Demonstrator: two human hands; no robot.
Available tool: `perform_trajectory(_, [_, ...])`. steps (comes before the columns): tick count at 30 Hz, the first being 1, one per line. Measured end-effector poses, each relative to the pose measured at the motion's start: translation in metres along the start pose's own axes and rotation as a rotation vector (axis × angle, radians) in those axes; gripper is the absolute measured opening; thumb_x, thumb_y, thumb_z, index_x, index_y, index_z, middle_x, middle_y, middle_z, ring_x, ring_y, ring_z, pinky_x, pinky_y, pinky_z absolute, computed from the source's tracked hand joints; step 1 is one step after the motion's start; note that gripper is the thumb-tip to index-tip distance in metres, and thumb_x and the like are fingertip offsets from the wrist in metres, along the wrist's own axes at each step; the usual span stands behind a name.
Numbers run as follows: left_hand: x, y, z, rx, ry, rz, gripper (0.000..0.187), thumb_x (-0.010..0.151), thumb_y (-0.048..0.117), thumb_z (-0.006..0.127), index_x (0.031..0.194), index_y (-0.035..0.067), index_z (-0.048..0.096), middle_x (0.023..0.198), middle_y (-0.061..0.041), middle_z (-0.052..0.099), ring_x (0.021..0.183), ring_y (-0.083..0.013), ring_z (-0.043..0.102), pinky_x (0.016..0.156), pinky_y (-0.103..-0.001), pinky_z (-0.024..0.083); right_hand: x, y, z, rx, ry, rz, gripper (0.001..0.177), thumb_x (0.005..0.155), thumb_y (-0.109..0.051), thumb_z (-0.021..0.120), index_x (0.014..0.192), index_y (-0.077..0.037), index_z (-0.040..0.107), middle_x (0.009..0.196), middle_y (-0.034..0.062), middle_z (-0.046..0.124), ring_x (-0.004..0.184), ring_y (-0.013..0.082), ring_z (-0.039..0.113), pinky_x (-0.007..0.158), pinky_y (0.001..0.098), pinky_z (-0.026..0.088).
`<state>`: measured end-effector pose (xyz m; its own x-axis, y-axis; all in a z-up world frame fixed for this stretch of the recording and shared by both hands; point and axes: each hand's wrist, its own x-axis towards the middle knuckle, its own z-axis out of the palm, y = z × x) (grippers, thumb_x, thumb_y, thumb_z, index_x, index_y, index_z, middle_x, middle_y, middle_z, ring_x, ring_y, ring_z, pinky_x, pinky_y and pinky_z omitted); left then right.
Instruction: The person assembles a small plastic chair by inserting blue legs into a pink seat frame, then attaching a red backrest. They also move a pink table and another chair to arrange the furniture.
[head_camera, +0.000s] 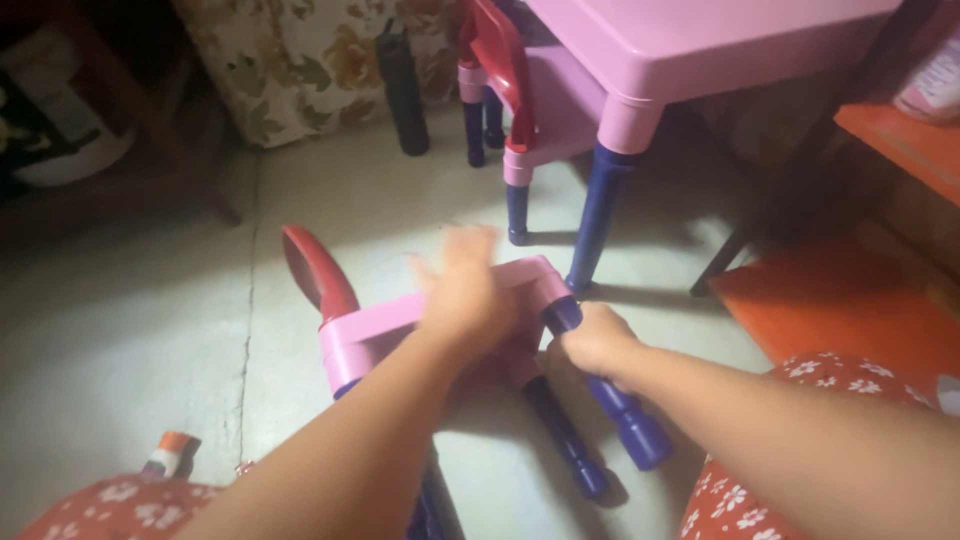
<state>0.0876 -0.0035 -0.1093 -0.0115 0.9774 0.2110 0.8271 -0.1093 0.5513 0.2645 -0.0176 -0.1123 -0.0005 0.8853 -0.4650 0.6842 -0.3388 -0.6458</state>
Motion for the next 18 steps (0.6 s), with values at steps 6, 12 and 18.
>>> perform_trajectory(6, [-0.035,-0.099,-0.055,0.29,0.515,-0.572,0.088,0.062,0.053,0.087,0.13,0.006,0.056,0.142,-0.026,0.051,0.136,-0.0493,0.041,0.102,-0.086,0.021,0.024,-0.004,0.003,0.084,-0.005,0.0,0.035,0.073,-0.005,0.078,0.103,-0.002,0.06,0.073,0.0136,0.068,0.051,0.0212,0.064,0.045,0.0364,0.054])
perform_trajectory(12, [-0.043,-0.123,-0.075,-0.568,-0.258,-1.063,0.067,0.088,0.064,0.062,0.124,0.007,0.063,0.108,-0.017,0.071,0.099,-0.0394,0.069,0.083,-0.058,0.053,0.056,-0.018,-0.001,0.068,-0.05,0.0,0.034,0.077,-0.007,0.078,0.105,0.001,0.062,0.076,0.0136,0.066,0.055,0.021,0.065,0.048,0.0356,0.056])
perform_trajectory(18, [-0.041,-0.114,-0.053,-0.946,-0.021,-0.928,0.058,0.085,0.052,0.068,0.116,0.002,0.066,0.1,-0.013,0.07,0.089,-0.0298,0.068,0.08,-0.052,0.055,0.077,-0.016,-0.004,0.072,-0.016,-0.054,0.036,0.08,-0.014,0.077,0.109,0.004,0.065,0.088,0.0189,0.067,0.067,0.0284,0.067,0.059,0.0427,0.057])
